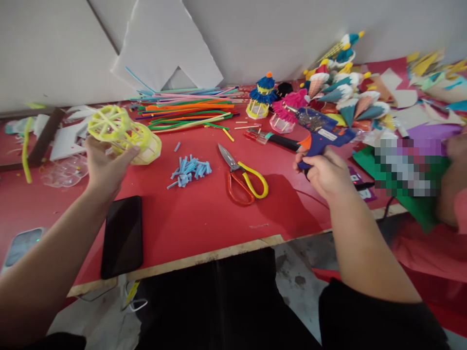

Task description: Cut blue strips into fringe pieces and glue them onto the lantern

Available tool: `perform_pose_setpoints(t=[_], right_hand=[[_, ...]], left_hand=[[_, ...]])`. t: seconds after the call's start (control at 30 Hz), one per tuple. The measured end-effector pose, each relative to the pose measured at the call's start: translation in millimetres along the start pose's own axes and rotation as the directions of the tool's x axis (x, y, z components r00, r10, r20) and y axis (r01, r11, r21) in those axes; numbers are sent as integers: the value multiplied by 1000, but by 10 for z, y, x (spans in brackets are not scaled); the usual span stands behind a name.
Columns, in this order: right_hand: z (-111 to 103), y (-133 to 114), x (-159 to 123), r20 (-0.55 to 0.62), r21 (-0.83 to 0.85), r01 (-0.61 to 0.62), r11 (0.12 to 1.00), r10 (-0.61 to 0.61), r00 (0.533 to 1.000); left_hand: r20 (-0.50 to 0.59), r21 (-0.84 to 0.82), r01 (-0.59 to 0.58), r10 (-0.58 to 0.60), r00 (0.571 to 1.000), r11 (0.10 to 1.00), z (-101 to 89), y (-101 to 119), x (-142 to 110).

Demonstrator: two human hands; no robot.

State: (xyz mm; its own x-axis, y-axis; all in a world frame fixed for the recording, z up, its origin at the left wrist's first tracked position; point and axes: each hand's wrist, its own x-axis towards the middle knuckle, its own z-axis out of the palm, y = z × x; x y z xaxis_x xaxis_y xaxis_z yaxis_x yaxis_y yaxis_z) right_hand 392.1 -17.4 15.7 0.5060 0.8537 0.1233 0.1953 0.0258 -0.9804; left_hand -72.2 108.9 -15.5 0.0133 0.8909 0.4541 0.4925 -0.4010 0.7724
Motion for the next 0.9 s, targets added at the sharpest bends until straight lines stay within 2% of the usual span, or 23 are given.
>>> perform_pose_setpoints(t=[0.03,0.07,0.13,0.17,0.2,0.27,0.33,0.4,0.5,0.57,0.77,0.9], right_hand=[[22,-17,-3,-15,16,1,1000,-1,1000],[41,-29,-2,-35,27,8,1000,-7,999],[74,-41,10,-81,41,30,999,-27,996],[91,-47,22,-97,46,38,998,-34,995],[110,-56,35,-102,51,42,998,-37,994],[158,-95,54,-80,66,36,997,-30,996],[224,-163,48,-30,86,25,996,-22,999],[308,-246,15,21,108,27,994,-29,999],[450,-338,-41,73,130,61,990,-71,995],[536,-353,-56,93,141,86,986,-99,991],[756,-321,-13,101,101,193,976,-203,974],[1013,-361,-75,143,164,251,954,-274,951]], left_hand=[[-122,-119,84,-99,988,989,10,68,2],[-190,-253,137,-188,964,958,20,155,3],[-139,-424,195,-276,951,884,34,361,-3],[-153,-471,222,-327,933,854,35,465,-12],[-93,-505,283,-377,922,816,29,562,-25],[-53,-582,334,-445,894,741,5,724,-68],[71,-614,420,-483,873,668,-23,845,-129],[77,-628,458,-535,841,629,-36,935,-201],[130,-666,448,-500,857,596,-8,1036,-300],[171,-695,461,-496,851,552,31,1072,-351],[332,-638,559,-466,820,530,126,1008,-439],[365,-698,540,-416,833,469,239,1018,-490]])
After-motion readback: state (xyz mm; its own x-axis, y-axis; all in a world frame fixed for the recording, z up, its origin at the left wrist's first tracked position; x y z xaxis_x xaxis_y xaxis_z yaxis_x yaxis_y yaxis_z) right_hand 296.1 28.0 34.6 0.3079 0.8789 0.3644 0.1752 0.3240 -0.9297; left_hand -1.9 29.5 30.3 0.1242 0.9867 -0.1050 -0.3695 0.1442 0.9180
